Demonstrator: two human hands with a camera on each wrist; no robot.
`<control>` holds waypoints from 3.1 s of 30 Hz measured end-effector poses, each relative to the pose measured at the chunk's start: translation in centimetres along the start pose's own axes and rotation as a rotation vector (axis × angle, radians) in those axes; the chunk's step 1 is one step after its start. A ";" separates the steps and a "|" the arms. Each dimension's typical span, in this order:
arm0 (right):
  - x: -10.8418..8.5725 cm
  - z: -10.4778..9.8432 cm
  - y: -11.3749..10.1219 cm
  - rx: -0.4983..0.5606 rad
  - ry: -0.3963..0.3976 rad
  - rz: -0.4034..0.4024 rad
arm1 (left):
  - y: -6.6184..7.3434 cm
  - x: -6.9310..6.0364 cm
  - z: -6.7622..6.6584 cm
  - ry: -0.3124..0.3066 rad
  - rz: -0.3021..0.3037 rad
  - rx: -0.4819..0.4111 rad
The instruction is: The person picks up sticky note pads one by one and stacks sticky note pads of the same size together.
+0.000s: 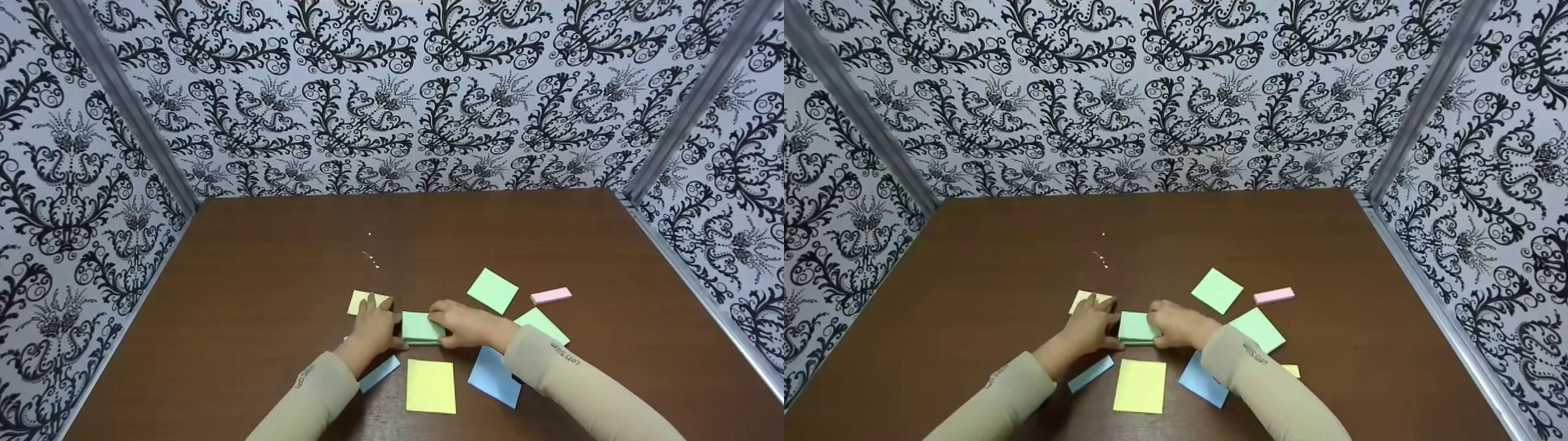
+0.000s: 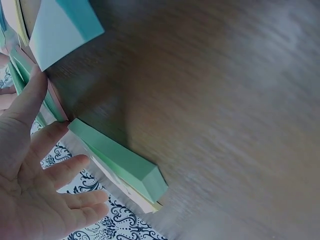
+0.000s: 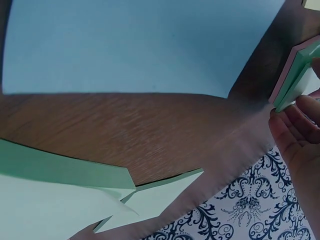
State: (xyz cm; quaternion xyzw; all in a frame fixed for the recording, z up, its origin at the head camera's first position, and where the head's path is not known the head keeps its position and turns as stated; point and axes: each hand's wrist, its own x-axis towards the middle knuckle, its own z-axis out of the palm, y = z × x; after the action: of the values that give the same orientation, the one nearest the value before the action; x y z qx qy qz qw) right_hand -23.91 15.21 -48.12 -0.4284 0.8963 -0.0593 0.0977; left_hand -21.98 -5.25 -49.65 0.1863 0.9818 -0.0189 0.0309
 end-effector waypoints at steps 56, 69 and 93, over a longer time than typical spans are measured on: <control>0.2 0.8 -0.5 0.047 0.039 0.094 | -1.0 -0.1 -0.5 0.003 0.116 -0.009; 0.3 0.7 -0.8 0.071 0.038 0.091 | -1.0 0.4 -0.1 -0.042 0.107 -0.005; 0.7 0.4 -1.6 0.066 0.032 0.147 | -0.5 0.6 -0.3 -0.032 0.064 -0.041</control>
State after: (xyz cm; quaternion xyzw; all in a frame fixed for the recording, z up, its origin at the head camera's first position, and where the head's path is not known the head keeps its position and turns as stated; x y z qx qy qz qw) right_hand -23.02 13.70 -48.33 -0.3571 0.9243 -0.0880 0.1016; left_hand -22.71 -5.47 -49.40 0.2167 0.9749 -0.0009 0.0512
